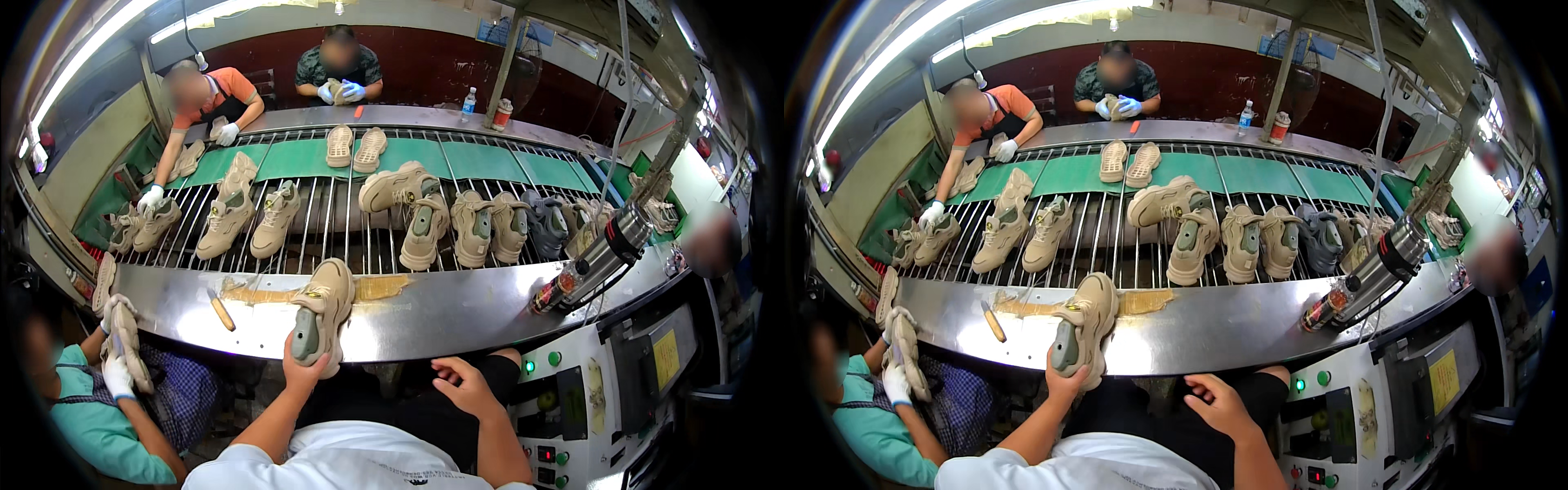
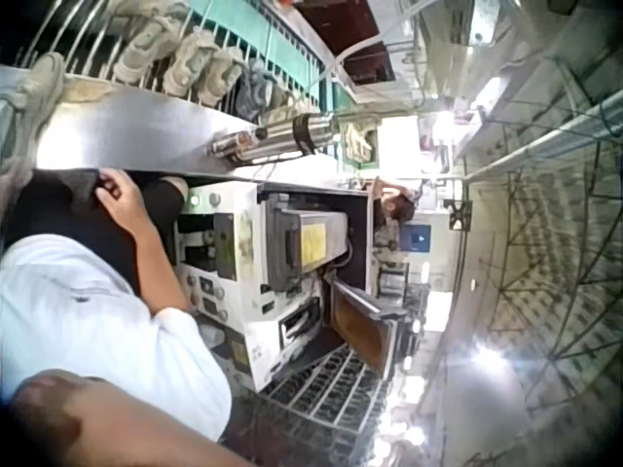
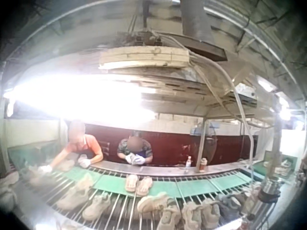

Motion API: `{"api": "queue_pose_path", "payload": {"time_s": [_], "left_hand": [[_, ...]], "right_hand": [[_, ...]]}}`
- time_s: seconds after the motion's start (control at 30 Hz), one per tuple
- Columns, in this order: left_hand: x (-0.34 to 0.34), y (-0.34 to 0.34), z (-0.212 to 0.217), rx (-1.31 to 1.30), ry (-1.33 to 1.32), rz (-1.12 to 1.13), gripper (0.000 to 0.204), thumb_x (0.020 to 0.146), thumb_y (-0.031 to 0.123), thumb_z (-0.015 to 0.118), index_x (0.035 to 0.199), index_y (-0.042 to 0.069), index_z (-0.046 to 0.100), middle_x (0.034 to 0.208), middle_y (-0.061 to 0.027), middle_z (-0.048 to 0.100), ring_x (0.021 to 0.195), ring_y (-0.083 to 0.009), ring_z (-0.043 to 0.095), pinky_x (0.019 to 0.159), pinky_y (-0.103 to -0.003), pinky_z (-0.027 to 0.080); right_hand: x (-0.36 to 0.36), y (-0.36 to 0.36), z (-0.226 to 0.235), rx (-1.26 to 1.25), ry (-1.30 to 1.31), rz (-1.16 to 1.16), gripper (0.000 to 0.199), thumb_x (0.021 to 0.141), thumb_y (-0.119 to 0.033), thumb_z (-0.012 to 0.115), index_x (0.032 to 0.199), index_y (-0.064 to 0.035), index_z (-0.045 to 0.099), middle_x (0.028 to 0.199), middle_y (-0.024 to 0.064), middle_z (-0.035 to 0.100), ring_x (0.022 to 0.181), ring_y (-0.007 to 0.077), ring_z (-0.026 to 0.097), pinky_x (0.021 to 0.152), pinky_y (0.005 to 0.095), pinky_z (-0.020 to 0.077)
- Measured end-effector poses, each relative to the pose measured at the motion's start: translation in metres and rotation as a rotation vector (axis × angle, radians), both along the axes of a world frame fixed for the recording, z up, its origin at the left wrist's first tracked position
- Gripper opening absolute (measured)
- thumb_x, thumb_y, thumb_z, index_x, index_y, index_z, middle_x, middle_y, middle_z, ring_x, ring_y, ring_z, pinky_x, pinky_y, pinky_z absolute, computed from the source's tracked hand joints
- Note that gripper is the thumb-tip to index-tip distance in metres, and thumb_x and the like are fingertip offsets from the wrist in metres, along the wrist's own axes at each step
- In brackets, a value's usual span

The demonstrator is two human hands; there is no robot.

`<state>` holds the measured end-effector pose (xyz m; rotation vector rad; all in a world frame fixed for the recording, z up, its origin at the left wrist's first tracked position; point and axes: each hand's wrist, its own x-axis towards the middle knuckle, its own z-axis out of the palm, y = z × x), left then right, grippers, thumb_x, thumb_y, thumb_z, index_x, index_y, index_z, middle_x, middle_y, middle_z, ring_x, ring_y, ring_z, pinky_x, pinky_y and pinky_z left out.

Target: The person picks up shoes from a conveyor belt, places them into a molding machine, presses buttons to operate the machine, and then removes the molded shoes and returns them to the conveyor.

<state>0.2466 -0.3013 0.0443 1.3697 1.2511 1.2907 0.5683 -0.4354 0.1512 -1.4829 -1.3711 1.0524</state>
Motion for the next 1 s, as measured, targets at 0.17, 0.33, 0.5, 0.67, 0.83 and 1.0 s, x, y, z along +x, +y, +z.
{"api": "queue_pose_path", "payload": {"time_s": [0.17,0.33,0.5,0.67,0.83,1.0], "left_hand": [[0.027,0.025,-0.03,0.158,0.137,0.127,0.086,0.063,0.012,0.082,0.137,0.001,0.04,0.131,-0.0171,0.047,0.121,-0.0309,0.049,0.102,-0.04,0.039],[0.078,0.115,-0.036,0.199,0.151,0.249,0.081,0.065,0.016,0.081,0.136,0.004,0.044,0.131,-0.0174,0.049,0.12,-0.0337,0.049,0.102,-0.042,0.039],[0.116,0.217,-0.018,0.143,0.335,0.322,0.075,0.071,0.025,0.08,0.135,0.003,0.046,0.128,-0.0166,0.055,0.117,-0.0287,0.053,0.099,-0.037,0.041],[0.124,0.261,-0.034,0.141,0.355,0.287,0.075,0.072,0.026,0.08,0.136,0.005,0.045,0.124,-0.0164,0.058,0.114,-0.0323,0.056,0.096,-0.039,0.043],[0.151,0.22,-0.027,0.516,0.517,0.341,0.071,0.075,0.017,0.073,0.135,0.0,0.039,0.133,-0.0227,0.039,0.125,-0.0387,0.036,0.105,-0.047,0.031],[0.197,0.248,-0.005,0.407,0.387,-0.061,0.068,0.072,0.011,0.072,0.132,0.0,0.041,0.121,-0.0187,0.046,0.113,-0.0336,0.047,0.098,-0.041,0.038]], "right_hand": [[0.042,-0.041,-0.071,-0.124,-0.005,-0.433,0.027,0.08,-0.007,0.069,0.106,-0.0009,0.067,0.086,0.0063,0.068,0.068,0.0092,0.059,0.063,0.0228,0.0479],[0.066,-0.081,-0.146,-0.251,-0.23,-0.819,0.011,0.08,-0.007,0.068,0.089,-0.0009,0.067,0.079,0.0058,0.067,0.069,0.0127,0.063,0.063,0.0273,0.0502],[0.052,-0.065,-0.153,-0.001,-0.657,-0.877,0.005,0.069,-0.005,0.064,0.07,-0.0075,0.06,0.067,0.0079,0.057,0.058,0.0281,0.057,0.053,0.0378,0.0469],[0.059,-0.06,-0.161,0.021,-0.571,-0.91,0.006,0.068,-0.005,0.065,0.067,-0.0064,0.059,0.064,0.0083,0.056,0.055,0.0271,0.056,0.051,0.0364,0.0458],[0.063,-0.056,-0.164,0.043,-0.478,-0.93,0.006,0.067,-0.004,0.064,0.066,-0.0037,0.059,0.059,0.0106,0.055,0.051,0.0272,0.054,0.048,0.0353,0.0441],[0.055,-0.023,-0.057,0.122,-1.032,-0.802,0.006,0.067,-0.003,0.064,0.065,-0.0033,0.058,0.058,0.0109,0.053,0.05,0.0282,0.054,0.047,0.0361,0.0435]]}}
